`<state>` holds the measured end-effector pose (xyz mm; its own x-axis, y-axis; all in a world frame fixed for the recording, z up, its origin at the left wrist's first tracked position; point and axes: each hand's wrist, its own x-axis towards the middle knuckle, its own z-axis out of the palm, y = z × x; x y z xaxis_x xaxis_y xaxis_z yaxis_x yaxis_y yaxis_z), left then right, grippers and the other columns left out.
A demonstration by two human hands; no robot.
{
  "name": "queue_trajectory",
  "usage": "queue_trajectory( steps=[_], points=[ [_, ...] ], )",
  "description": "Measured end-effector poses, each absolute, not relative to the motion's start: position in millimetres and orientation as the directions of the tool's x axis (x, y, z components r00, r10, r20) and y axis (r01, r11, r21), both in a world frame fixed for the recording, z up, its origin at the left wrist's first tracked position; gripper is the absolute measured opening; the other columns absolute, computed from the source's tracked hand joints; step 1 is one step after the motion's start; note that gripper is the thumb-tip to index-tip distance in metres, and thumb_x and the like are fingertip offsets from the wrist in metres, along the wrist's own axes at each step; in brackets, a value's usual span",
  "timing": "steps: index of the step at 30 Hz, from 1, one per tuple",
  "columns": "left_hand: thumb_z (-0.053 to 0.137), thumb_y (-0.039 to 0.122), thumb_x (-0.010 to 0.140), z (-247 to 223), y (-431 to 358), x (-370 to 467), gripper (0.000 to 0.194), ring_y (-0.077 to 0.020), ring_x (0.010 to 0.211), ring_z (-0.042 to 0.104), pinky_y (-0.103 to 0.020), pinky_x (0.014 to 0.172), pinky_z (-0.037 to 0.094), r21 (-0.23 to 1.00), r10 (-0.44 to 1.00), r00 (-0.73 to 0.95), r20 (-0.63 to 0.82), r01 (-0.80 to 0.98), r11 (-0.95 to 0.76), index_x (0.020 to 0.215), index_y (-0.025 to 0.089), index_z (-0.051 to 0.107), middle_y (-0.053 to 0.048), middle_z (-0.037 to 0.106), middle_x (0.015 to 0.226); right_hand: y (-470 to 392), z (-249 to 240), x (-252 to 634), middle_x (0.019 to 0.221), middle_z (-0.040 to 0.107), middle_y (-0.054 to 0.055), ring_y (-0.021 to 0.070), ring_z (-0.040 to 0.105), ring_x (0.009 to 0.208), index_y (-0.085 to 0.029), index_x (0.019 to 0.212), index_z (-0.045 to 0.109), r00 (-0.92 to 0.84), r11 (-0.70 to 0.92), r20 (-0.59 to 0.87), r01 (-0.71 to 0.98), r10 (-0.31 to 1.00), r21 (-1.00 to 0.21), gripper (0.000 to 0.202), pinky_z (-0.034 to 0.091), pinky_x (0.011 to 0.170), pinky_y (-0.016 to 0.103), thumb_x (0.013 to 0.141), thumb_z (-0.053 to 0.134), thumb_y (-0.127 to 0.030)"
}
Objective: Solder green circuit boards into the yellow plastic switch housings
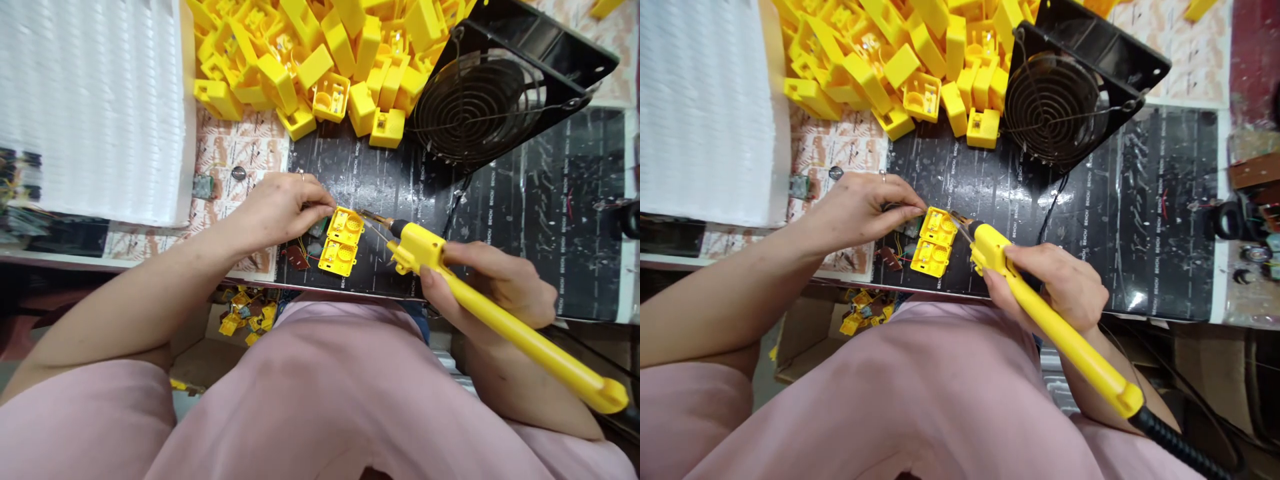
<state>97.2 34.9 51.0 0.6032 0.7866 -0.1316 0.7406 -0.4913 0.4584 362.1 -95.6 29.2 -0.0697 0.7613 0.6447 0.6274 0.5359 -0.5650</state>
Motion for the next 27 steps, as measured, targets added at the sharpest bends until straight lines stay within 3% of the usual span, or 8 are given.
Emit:
queue_trajectory(
  steps=[3,6,10,14,19,23,27],
  points=[
    [0.058,0.037,0.092,44.0,33.9,94.9,0.029,-0.0199,0.088,0.075,-0.029,0.087,0.054,0.55,0.832,0.548,-0.087,0.723,-0.418,0.102,0.025,0.082,-0.003,0.083,0.095,-97.4,27.2,359.5,0.102,0.082,0.0,0.0182,0.076,0.066,-0.033,0.143,0.066,-0.033,0.485,0.628,0.666,0.778,-0.566,0.059,0.064,0.055,0.032,0.089,0.087,-0.02],
    [0.061,0.036,0.09,42.3,35.4,96.5,0.023,-0.0205,0.085,0.074,-0.03,0.086,0.054,0.558,0.843,0.534,-0.069,0.721,-0.411,0.098,0.026,0.081,-0.002,0.082,0.091,-98.9,26.3,362.0,0.106,0.083,0.0,0.0196,0.078,0.07,-0.033,0.148,0.065,-0.056,0.505,0.648,0.678,0.76,-0.534,0.064,0.066,0.058,0.033,0.089,0.087,-0.022],
    [0.058,0.034,0.091,47.9,36.6,95.2,0.024,-0.0207,0.09,0.074,-0.032,0.094,0.052,0.51,0.779,0.621,-0.093,0.701,-0.498,0.09,0.024,0.079,-0.003,0.082,0.093,-101.8,26.7,370.1,0.099,0.082,0.001,0.019,0.077,0.069,-0.032,0.137,0.073,-0.006,0.488,0.63,0.638,0.777,-0.595,0.054,0.061,0.051,0.031,0.087,0.088,-0.02],
    [0.059,0.032,0.089,50.7,31.7,94.0,0.021,-0.0232,0.095,0.073,-0.039,0.102,0.049,0.448,0.751,0.646,-0.138,0.717,-0.534,0.087,0.023,0.078,-0.004,0.08,0.095,-100.8,31.7,371.6,0.088,0.08,0.0,0.02,0.077,0.07,-0.028,0.122,0.075,-0.027,0.543,0.621,0.517,0.783,-0.662,0.041,0.065,0.054,0.031,0.085,0.088,-0.015],
    [0.058,0.029,0.085,48.5,27.2,97.1,0.02,-0.027,0.099,0.073,-0.042,0.098,0.049,0.384,0.749,0.642,-0.162,0.74,-0.552,0.084,0.022,0.076,-0.006,0.079,0.095,-90.6,40.5,369.5,0.073,0.074,-0.004,0.0124,0.07,0.054,-0.025,0.092,0.064,-0.267,0.66,0.632,0.524,0.727,-0.538,0.028,0.051,0.039,0.019,0.085,0.09,-0.019],
    [0.055,0.03,0.088,49.9,26.2,99.9,0.023,-0.0262,0.098,0.073,-0.042,0.099,0.048,0.339,0.738,0.654,-0.163,0.74,-0.581,0.084,0.021,0.076,-0.006,0.079,0.094,-87.1,43.0,367.7,0.07,0.073,-0.003,0.0104,0.068,0.052,-0.023,0.089,0.062,-0.316,0.688,0.654,0.572,0.687,-0.447,0.029,0.045,0.038,0.017,0.087,0.091,-0.023],
    [0.052,0.029,0.091,54.0,25.5,103.3,0.026,-0.0268,0.101,0.073,-0.044,0.103,0.046,0.239,0.715,0.677,-0.177,0.734,-0.636,0.084,0.021,0.076,-0.005,0.079,0.095,-86.3,44.5,362.7,0.071,0.074,-0.002,0.0097,0.068,0.056,-0.022,0.087,0.061,-0.358,0.705,0.648,0.575,0.673,-0.415,0.025,0.05,0.045,0.018,0.093,0.085,-0.023]
  ],
)
